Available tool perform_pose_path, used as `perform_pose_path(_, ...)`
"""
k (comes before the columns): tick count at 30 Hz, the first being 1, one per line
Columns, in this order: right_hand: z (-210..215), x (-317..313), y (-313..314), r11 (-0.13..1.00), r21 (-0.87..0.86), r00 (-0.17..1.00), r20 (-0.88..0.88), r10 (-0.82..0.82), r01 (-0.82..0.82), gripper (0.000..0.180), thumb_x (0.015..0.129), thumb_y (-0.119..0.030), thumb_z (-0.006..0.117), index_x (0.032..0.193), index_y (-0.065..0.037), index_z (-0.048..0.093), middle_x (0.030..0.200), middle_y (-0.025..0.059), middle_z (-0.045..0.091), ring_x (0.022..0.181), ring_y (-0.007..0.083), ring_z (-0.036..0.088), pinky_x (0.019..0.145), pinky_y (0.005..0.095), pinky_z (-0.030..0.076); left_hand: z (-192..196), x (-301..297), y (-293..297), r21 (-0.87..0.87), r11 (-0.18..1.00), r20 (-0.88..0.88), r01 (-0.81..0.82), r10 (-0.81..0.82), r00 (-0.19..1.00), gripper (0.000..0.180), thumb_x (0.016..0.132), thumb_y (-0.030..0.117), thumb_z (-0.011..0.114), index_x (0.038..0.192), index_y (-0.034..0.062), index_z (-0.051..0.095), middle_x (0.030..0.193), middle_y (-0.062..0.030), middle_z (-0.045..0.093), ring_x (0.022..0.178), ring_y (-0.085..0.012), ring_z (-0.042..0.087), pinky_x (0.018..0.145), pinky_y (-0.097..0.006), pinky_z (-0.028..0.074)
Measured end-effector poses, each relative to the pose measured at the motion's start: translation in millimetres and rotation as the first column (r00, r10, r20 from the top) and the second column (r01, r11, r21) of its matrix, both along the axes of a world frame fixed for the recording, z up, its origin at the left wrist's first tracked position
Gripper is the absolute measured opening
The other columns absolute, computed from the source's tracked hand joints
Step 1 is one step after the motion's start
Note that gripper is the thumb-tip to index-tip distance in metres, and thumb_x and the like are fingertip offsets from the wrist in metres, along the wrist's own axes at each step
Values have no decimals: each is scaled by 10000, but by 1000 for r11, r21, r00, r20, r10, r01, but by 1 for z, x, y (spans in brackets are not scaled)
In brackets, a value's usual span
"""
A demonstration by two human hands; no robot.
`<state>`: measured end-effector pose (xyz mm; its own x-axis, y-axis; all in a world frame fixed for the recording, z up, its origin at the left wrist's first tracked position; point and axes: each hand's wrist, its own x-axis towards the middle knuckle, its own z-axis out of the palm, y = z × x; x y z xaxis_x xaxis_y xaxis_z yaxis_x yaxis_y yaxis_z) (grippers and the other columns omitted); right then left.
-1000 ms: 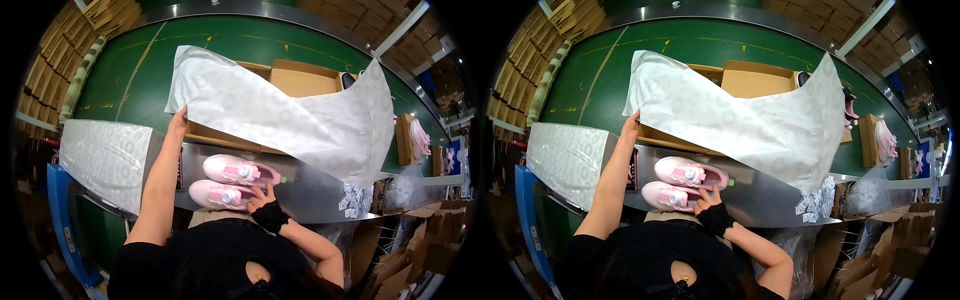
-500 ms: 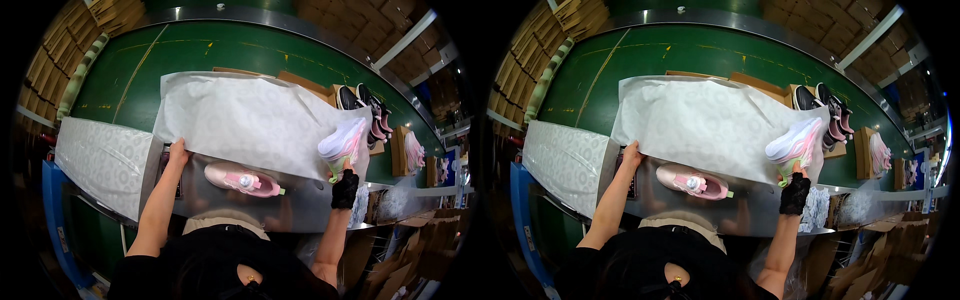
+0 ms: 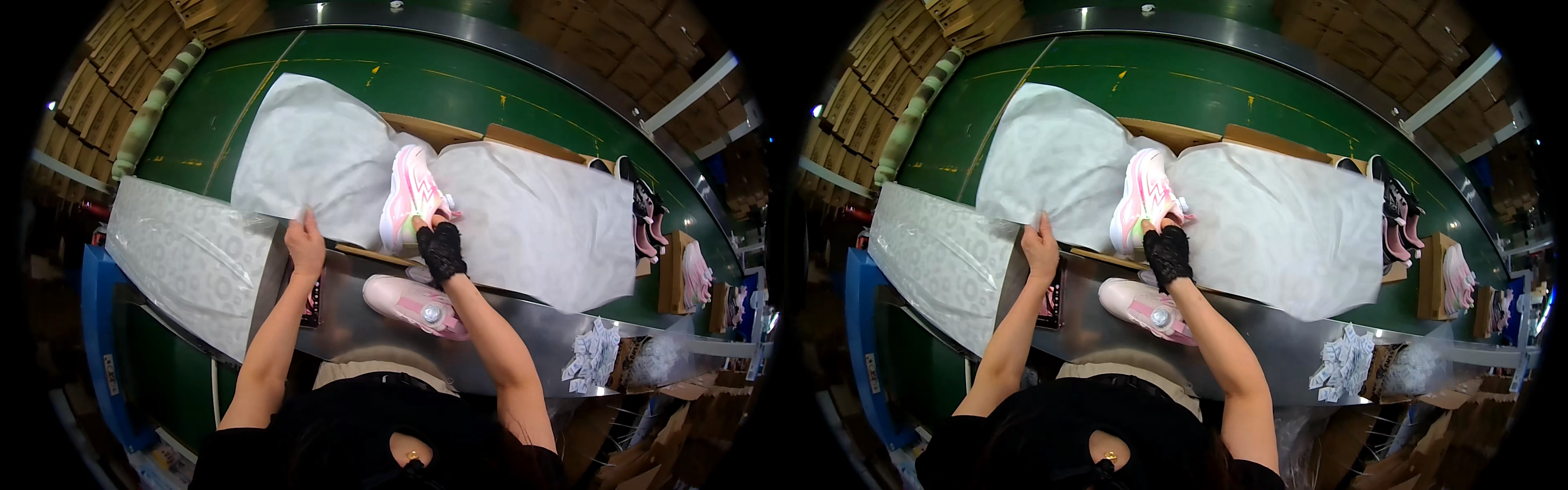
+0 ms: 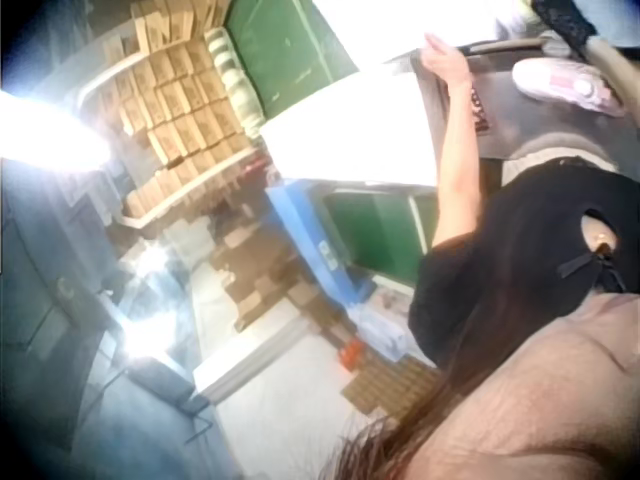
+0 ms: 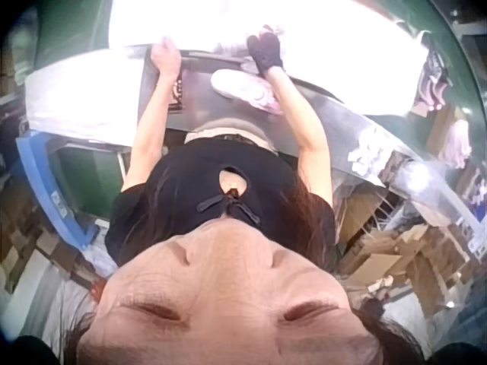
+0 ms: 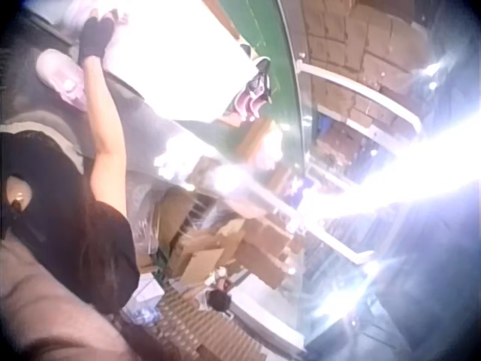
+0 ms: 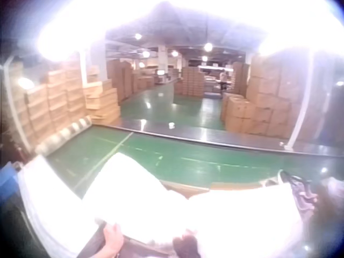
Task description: The person packs shoes into boxes by inserting silica gel packets, lining the shoeboxes with wrapping paper, placing the shoes inside, closing the boxes, and setting them onto the conveyor belt.
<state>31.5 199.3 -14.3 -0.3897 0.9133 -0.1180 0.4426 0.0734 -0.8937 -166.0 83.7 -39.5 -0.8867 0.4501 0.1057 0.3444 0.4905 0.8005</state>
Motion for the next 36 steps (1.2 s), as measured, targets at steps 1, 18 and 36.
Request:
perform_pose_path(1, -18, -12, 3, 1000, -21, 1000, -29, 2, -2, 316, 774, -271, 535, 878, 25, 574, 839, 247, 574, 809, 379, 544, 702, 403, 417, 1, 2, -3, 28, 984, -258, 178, -165, 952, 255, 836, 151, 491, 935, -82, 522, 799, -247, 561, 789, -364, 548, 740, -415, 411)
perform_pose_path(18, 32, 135, -2, 930, 121, 923, -218, -317, 347, 445, 820, -72, 519, 1238, -27, 374, 1134, 135, 493, 917, 165, 539, 780, 266, 423, 22, 40, 84, 358, 698, -79, 620, -639, 765, 457, 788, 139, 544, 1203, -10, 423, 1231, -193, 433, 1140, -317, 408, 949, -350, 325)
perform_pose_path(36, -11, 149, -75, 722, -687, 988, -154, -27, -87, 387, 842, -311, 515, 1090, -15, 500, 885, 84, 589, 720, 110, 549, 552, 226, 444, 51, 73, -14, -284, 70, -139, 956, -990, 31, 727, 586, 428, 736, 1128, 27, 461, 1203, -160, 430, 1163, -339, 367, 911, -455, 302)
